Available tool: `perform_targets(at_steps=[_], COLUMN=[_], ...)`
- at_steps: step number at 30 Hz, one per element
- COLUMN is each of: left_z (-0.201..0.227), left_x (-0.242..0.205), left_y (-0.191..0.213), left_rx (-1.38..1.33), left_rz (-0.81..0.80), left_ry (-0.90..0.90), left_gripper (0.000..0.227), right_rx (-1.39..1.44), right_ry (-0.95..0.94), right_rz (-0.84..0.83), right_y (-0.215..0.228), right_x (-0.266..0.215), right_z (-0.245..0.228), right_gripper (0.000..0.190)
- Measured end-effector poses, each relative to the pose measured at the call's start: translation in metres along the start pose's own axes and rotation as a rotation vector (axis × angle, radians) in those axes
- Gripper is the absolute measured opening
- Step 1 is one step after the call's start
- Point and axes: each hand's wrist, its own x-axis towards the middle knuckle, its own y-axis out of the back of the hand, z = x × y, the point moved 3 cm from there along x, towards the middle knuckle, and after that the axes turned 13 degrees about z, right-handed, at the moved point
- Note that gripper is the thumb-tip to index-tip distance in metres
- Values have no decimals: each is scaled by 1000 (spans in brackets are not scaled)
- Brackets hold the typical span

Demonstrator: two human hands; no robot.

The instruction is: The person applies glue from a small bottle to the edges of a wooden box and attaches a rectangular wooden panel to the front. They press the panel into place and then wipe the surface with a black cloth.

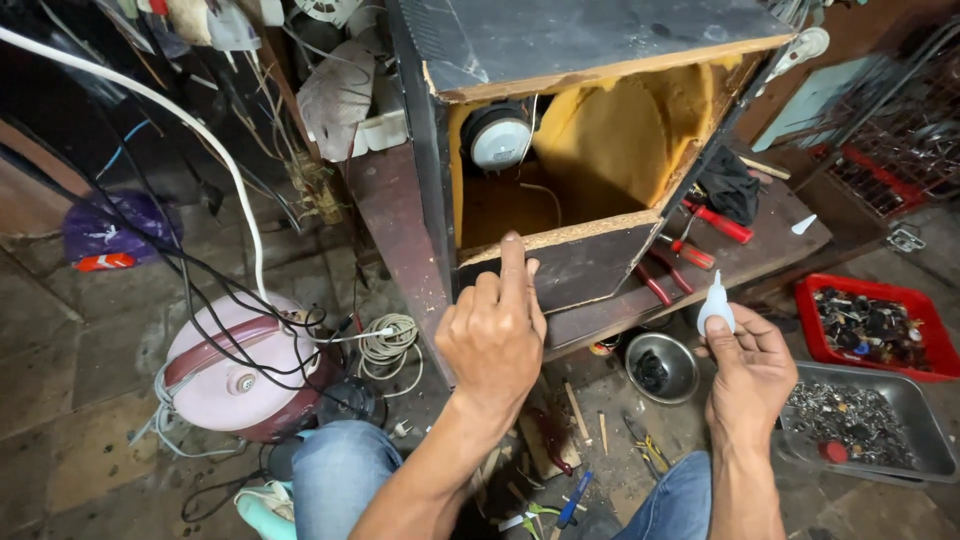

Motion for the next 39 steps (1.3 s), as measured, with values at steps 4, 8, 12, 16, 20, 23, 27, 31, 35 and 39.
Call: perform_targets(at_steps=[4, 8, 12, 16, 20, 23, 27, 31, 35, 39], left_z=[0, -7, -18, -31, -49, -58, -62, -67, -64, -63], left_x=[-5, -13, -20, -21, -12, 13, 45, 46, 47, 46], left_y=[-1, -3, 6, 8, 4, 5, 17, 17, 19, 21], left_rx=[16, -87, -125, -209, -441, -561, -685, -711, -694, -722], left_rz=[4, -4, 102, 266, 323, 268, 157, 100, 109, 101], left_ry=[-16, 2, -17, -79, 249, 304, 193, 157, 118, 177], left_gripper=[29, 30, 36, 34, 55, 31, 15, 11, 7, 6], right_rx=[-7, 1, 10, 14, -7, -1, 8, 3, 17, 24], right_ry=[2, 2, -18, -15, -11, -12, -2, -2, -2, -6], right_rz=[5, 6, 11, 2, 3, 3, 11, 1, 3, 6], right_y=[0, 0, -2, -2, 0, 0, 4, 3, 5, 5], right_x=[-1, -1, -1, 1, 1, 2, 4, 3, 4, 3], right_z=[-2, 0, 0, 1, -1, -1, 2, -2, -2, -4], right_gripper=[27, 26, 27, 26, 26, 26, 26, 26, 26, 27])
